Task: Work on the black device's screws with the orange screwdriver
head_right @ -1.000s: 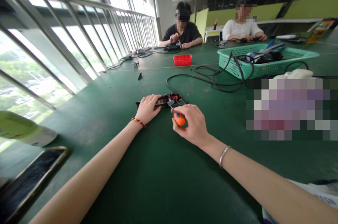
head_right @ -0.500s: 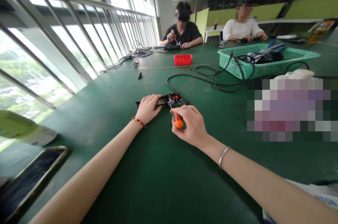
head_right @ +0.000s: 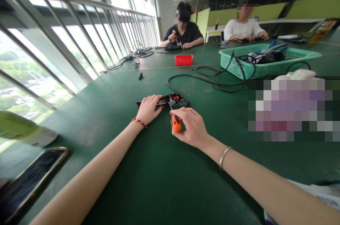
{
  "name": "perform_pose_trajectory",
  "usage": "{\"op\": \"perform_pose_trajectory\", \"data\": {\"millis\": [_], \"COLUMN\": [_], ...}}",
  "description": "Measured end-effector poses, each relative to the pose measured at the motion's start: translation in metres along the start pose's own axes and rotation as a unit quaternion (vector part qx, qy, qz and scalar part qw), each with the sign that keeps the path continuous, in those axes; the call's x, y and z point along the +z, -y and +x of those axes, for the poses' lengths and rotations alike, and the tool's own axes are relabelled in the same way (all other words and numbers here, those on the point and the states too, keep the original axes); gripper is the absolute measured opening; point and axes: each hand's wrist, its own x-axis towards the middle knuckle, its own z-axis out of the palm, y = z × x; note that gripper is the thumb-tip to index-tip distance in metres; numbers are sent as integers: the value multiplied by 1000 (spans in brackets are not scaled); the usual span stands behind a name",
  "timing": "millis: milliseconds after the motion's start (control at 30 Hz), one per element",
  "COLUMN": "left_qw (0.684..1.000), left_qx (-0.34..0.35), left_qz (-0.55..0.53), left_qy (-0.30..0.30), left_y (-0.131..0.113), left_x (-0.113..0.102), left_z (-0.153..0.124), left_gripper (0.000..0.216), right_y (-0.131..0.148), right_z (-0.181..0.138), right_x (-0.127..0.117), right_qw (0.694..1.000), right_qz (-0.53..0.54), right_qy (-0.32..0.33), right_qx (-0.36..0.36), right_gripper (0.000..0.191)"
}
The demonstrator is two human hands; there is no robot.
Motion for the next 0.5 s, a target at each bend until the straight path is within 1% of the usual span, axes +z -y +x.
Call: {"op": "perform_pose_trajectory", "data": {"millis": [100, 200, 300, 400, 500], "left_qw": [1000, 1000, 1000, 1000, 1000], "left_qx": [0, 1, 2, 3, 1], "left_qz": [2, 6, 9, 12, 9], "left_qy": [0, -2, -2, -2, -2], "left_y": [0, -1, -1, -1, -1], "left_x": [0, 0, 0, 0, -1], "left_z": [0, 0, 0, 0, 0], "left_gripper": [36, 36, 37, 37, 37], "right_y": [2, 1, 0, -1, 0], "right_z": [2, 3, 2, 1, 1], "right_x": [-2, -3, -3, -1, -1], "right_qw": [1000, 999, 999, 1000, 1000], "right_qz": [-21, -36, -34, -21, -27], "right_qy": [5, 10, -2, -3, 13], "right_qx": [-4, 13, 16, 4, -2], "right_gripper": [43, 35, 38, 41, 33]}}
